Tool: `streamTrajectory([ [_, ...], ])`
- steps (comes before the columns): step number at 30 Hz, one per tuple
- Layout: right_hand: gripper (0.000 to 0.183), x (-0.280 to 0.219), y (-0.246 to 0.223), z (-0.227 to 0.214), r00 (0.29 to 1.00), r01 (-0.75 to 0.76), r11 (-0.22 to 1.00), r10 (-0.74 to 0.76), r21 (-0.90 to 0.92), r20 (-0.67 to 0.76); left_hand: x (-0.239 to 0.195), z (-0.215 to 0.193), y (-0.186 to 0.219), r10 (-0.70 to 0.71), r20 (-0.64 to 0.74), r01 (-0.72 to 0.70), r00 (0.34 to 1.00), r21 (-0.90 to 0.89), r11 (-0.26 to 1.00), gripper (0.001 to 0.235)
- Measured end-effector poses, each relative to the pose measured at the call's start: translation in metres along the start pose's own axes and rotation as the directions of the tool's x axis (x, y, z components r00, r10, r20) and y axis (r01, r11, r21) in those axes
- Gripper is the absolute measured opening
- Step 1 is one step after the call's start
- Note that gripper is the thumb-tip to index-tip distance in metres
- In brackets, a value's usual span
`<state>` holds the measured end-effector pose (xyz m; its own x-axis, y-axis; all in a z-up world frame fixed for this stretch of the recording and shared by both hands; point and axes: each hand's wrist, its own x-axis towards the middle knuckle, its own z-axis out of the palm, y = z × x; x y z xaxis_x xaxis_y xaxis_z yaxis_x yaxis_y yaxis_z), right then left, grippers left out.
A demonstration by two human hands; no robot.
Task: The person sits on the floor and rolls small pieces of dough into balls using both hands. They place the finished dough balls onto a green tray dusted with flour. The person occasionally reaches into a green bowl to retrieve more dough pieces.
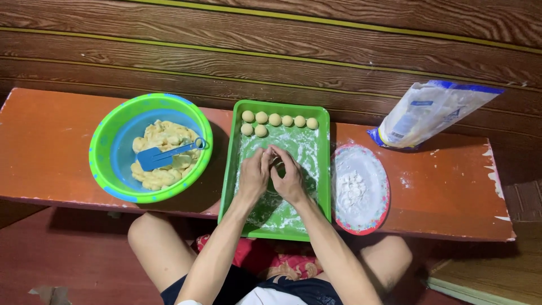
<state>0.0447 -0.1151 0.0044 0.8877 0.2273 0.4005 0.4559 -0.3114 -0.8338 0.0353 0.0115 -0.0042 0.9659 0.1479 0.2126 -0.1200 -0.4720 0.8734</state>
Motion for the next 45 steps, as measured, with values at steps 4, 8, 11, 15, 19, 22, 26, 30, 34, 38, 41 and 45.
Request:
streamTrajectory([
  [4, 0.048, -0.001, -0.002, 0.002, 0.999, -0.034, 0.999, 0.034, 0.04, -0.008, -0.001, -0.002, 0.012, -0.012, -0.025, 0.009, 1.0, -0.105, 0.994, 0.03],
  [8, 0.045, -0.004, -0.006, 0.002, 0.989, -0.107, 0.994, 0.109, 0.023, -0.099, -0.003, -0.003, 0.024, -0.085, -0.033, 0.079, 0.996, -0.141, 0.987, 0.028],
  [11, 0.037, -0.004, 0.015, 0.004, 0.977, -0.14, 0.99, 0.143, 0.035, -0.155, -0.005, -0.001, 0.014, -0.056, -0.017, 0.054, 0.998, -0.114, 0.992, 0.037],
  [15, 0.029, -0.002, 0.005, -0.001, 0.973, -0.146, 0.989, 0.15, 0.037, -0.175, -0.006, -0.004, 0.023, -0.013, 0.008, 0.013, 1.0, -0.01, 1.0, 0.042],
  [19, 0.028, 0.0, 0.001, -0.003, 0.981, -0.073, 0.997, 0.074, 0.011, -0.178, -0.006, -0.001, 0.016, 0.089, 0.073, -0.088, 0.993, -0.01, 0.996, 0.04],
  [22, 0.028, -0.001, 0.007, -0.001, 0.983, -0.069, 0.997, 0.071, 0.019, -0.171, -0.006, 0.003, 0.011, 0.125, 0.045, -0.122, 0.991, -0.057, 0.991, 0.036],
  [26, 0.031, -0.004, 0.017, 0.003, 0.976, -0.089, 0.994, 0.099, 0.062, -0.196, -0.009, -0.001, 0.037, 0.161, -0.026, -0.163, 0.987, -0.248, 0.955, 0.028],
  [30, 0.03, -0.003, 0.01, -0.008, 0.967, -0.03, 0.998, 0.043, 0.055, -0.25, -0.01, 0.004, 0.03, 0.228, -0.024, -0.211, 0.973, -0.485, 0.848, 0.038],
  [34, 0.044, 0.0, -0.009, -0.012, 0.984, 0.037, 0.99, -0.014, 0.132, -0.175, -0.026, 0.009, 0.046, 0.264, 0.047, -0.191, 0.963, -0.574, 0.796, 0.045],
  [38, 0.05, -0.002, -0.026, -0.014, 0.993, 0.044, 0.983, -0.023, 0.177, -0.12, -0.049, 0.019, 0.066, 0.154, 0.039, -0.088, 0.987, -0.671, 0.736, 0.043],
  [41, 0.054, -0.013, -0.036, -0.01, 0.993, 0.052, 0.981, -0.031, 0.187, -0.113, -0.058, 0.007, 0.089, 0.187, 0.038, -0.099, 0.982, -0.736, 0.67, 0.067],
  [45, 0.059, -0.046, -0.053, 0.004, 0.995, 0.056, 0.977, -0.038, 0.203, -0.094, -0.051, -0.012, 0.103, 0.173, 0.051, -0.08, 0.984, -0.737, 0.671, 0.105],
])
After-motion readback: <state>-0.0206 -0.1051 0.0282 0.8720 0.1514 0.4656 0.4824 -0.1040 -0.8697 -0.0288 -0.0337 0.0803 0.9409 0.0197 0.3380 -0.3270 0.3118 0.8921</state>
